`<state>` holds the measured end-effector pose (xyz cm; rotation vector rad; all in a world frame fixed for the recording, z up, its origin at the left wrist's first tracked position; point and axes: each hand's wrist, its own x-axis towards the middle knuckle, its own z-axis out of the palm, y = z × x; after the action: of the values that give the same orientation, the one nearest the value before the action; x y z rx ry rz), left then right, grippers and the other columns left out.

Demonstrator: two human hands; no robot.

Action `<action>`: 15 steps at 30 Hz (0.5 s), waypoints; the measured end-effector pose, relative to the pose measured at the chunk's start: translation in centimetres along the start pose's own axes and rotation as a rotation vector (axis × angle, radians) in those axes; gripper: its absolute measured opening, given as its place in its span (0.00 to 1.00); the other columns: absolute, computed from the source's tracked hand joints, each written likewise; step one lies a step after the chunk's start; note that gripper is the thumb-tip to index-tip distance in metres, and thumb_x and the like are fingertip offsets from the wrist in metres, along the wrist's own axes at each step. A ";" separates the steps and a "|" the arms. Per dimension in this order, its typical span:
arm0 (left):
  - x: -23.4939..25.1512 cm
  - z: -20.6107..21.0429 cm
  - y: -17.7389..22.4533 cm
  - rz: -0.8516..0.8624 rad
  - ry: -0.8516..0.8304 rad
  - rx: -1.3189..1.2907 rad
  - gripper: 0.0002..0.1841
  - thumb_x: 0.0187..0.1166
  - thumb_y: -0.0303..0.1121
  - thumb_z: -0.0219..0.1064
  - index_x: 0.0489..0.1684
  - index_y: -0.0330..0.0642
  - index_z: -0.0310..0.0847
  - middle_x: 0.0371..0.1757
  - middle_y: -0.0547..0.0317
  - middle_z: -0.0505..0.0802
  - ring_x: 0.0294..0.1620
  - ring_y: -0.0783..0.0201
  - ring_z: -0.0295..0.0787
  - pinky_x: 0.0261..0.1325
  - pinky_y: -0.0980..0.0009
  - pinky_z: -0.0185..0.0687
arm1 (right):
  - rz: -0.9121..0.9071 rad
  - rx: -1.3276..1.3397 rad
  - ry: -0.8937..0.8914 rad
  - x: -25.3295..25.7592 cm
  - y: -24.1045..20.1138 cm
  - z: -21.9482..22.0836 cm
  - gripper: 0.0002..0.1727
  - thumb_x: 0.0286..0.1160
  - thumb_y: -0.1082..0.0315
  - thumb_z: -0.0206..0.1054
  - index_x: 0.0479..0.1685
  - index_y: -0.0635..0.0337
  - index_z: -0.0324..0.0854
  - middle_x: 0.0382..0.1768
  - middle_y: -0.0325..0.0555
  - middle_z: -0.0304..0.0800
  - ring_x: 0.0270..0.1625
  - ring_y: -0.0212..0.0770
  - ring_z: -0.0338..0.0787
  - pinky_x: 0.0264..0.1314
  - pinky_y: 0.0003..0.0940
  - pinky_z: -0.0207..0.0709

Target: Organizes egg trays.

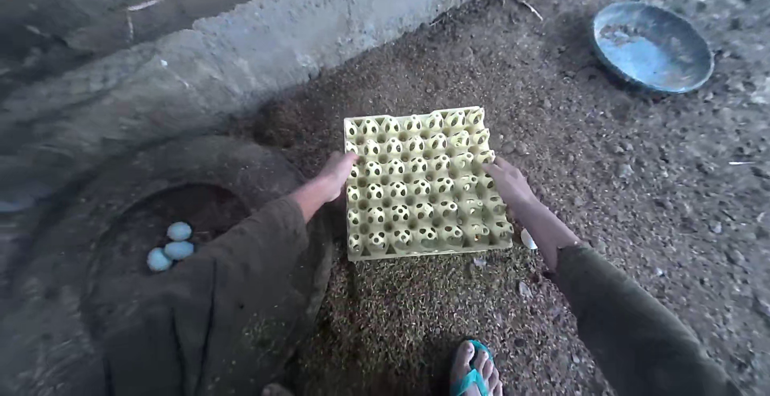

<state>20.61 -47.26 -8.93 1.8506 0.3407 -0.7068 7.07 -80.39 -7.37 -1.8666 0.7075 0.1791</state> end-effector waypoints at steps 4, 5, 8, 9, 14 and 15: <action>-0.3 -0.7 -0.4 0.028 0.061 0.192 0.34 0.88 0.52 0.55 0.88 0.40 0.56 0.79 0.31 0.74 0.81 0.37 0.69 0.75 0.32 0.66 | 0.007 -0.130 -0.012 1.2 1.3 0.8 0.25 0.92 0.53 0.52 0.73 0.61 0.77 0.62 0.63 0.85 0.62 0.58 0.85 0.63 0.63 0.75; -0.4 -0.9 -0.4 0.043 0.058 0.232 0.35 0.88 0.53 0.55 0.89 0.42 0.55 0.80 0.32 0.74 0.81 0.37 0.69 0.76 0.32 0.65 | 0.010 -0.164 -0.012 1.1 1.5 0.9 0.26 0.91 0.52 0.51 0.75 0.61 0.77 0.63 0.65 0.85 0.65 0.60 0.84 0.66 0.67 0.73; -1.0 -1.0 -0.3 0.087 0.069 0.348 0.36 0.89 0.57 0.53 0.89 0.42 0.55 0.77 0.29 0.77 0.80 0.34 0.71 0.75 0.30 0.65 | 0.030 -0.182 -0.056 0.4 1.4 0.9 0.33 0.93 0.46 0.44 0.81 0.61 0.73 0.75 0.65 0.78 0.79 0.62 0.76 0.78 0.70 0.64; -1.1 -0.9 -0.1 0.095 0.077 0.378 0.36 0.89 0.57 0.51 0.89 0.42 0.55 0.76 0.28 0.78 0.79 0.33 0.72 0.75 0.30 0.66 | 0.039 -0.170 -0.071 0.3 1.4 0.8 0.35 0.93 0.42 0.42 0.82 0.60 0.72 0.76 0.65 0.77 0.80 0.62 0.74 0.79 0.70 0.63; -2.1 -1.5 0.0 0.141 0.100 0.427 0.37 0.87 0.60 0.53 0.87 0.42 0.57 0.74 0.27 0.79 0.75 0.32 0.76 0.72 0.28 0.68 | 0.000 -0.231 -0.060 -0.9 2.5 -4.1 0.35 0.91 0.38 0.42 0.85 0.51 0.69 0.73 0.59 0.82 0.70 0.59 0.85 0.71 0.64 0.76; -2.2 -1.6 -0.2 0.148 0.082 0.443 0.39 0.86 0.62 0.53 0.88 0.44 0.56 0.75 0.28 0.78 0.76 0.32 0.75 0.73 0.28 0.68 | 0.008 -0.295 0.002 -1.4 4.0 -6.1 0.32 0.91 0.41 0.49 0.83 0.51 0.71 0.68 0.59 0.86 0.66 0.59 0.88 0.69 0.65 0.77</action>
<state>19.33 -45.50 -7.33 2.3021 0.0991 -0.6397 2.51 -86.26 -7.48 -2.1447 0.7204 0.3007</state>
